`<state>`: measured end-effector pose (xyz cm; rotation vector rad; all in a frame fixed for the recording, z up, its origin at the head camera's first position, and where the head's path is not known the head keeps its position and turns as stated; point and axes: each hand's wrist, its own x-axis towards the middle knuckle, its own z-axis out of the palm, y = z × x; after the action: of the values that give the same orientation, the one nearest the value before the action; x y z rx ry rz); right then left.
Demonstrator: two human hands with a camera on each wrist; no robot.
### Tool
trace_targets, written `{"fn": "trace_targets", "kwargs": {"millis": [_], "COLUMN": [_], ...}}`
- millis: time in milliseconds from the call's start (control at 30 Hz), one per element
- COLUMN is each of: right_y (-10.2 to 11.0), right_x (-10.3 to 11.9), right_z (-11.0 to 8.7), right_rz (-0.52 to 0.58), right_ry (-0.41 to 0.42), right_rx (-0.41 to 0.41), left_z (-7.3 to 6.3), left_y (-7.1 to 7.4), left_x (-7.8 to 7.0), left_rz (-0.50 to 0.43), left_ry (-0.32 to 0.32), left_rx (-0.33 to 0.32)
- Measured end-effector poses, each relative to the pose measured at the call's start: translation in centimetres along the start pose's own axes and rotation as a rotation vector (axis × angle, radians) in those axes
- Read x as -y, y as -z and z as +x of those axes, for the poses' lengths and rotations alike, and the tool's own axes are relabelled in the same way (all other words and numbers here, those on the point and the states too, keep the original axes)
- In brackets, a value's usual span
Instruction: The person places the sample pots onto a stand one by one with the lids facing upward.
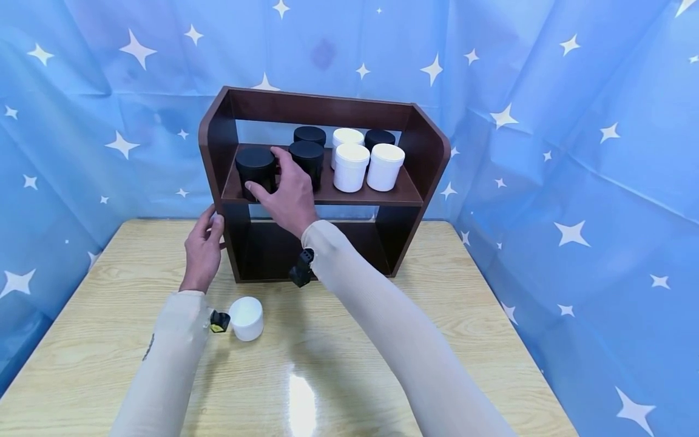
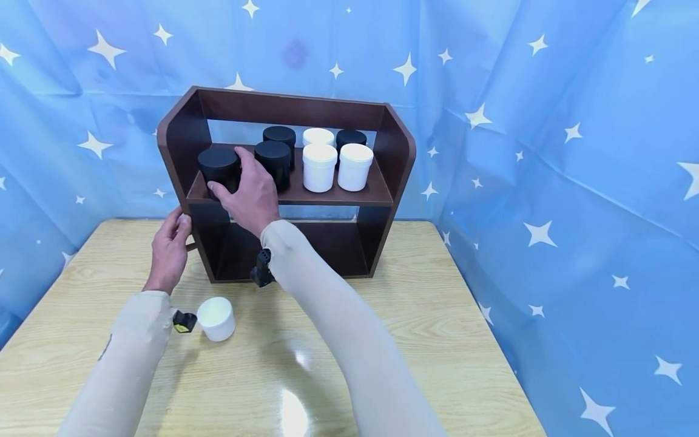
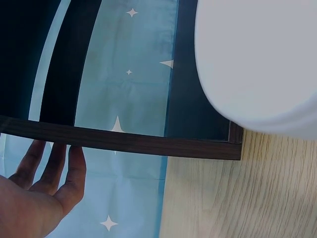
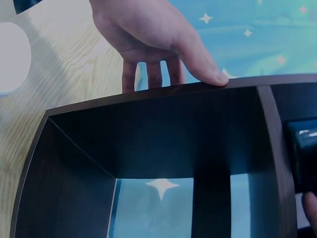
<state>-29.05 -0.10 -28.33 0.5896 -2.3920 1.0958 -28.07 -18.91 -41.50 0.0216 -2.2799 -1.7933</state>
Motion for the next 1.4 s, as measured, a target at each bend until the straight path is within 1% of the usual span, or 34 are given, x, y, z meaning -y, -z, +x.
{"fn": "trace_targets", "kwargs": {"millis": [167, 367, 533, 700, 833, 1000, 1200, 1400], "right_y": [-0.2, -0.3, -0.3, -0.5, -0.9, -1.5, -2.2, -2.6], "right_x": [0.1, 0.3, 0.7, 1.2, 1.7, 2.1, 2.3, 2.4], "right_z": [0.3, 0.6, 0.9, 1.3, 1.5, 1.8, 3.0, 4.2], "right_rz": [-0.031, -0.077, -0.124, -0.146, -0.151, -0.177, -0.244, -0.333], "right_ry": [-0.006, -0.012, -0.036, -0.055, -0.058, -0.063, -0.092, -0.143], "right_rx": [0.004, 0.003, -0.002, -0.006, -0.007, 0.0, -0.004, 0.005], "left_z": [0.1, 0.2, 0.3, 0.5, 0.3, -0.1, -0.1, -0.1], "left_y": [0.0, -0.2, -0.2, -0.1, 0.1, 0.2, 0.1, 0.1], "left_x": [0.0, 0.0, 0.1, 0.0, -0.3, -0.4, -0.3, -0.3], "left_rz": [-0.004, -0.01, -0.016, -0.013, -0.004, 0.018, 0.051, 0.046], "left_ry": [0.004, -0.01, -0.015, -0.015, -0.018, -0.037, -0.061, -0.059], "left_rx": [-0.002, -0.006, -0.003, -0.002, -0.005, -0.011, -0.019, -0.024]}}
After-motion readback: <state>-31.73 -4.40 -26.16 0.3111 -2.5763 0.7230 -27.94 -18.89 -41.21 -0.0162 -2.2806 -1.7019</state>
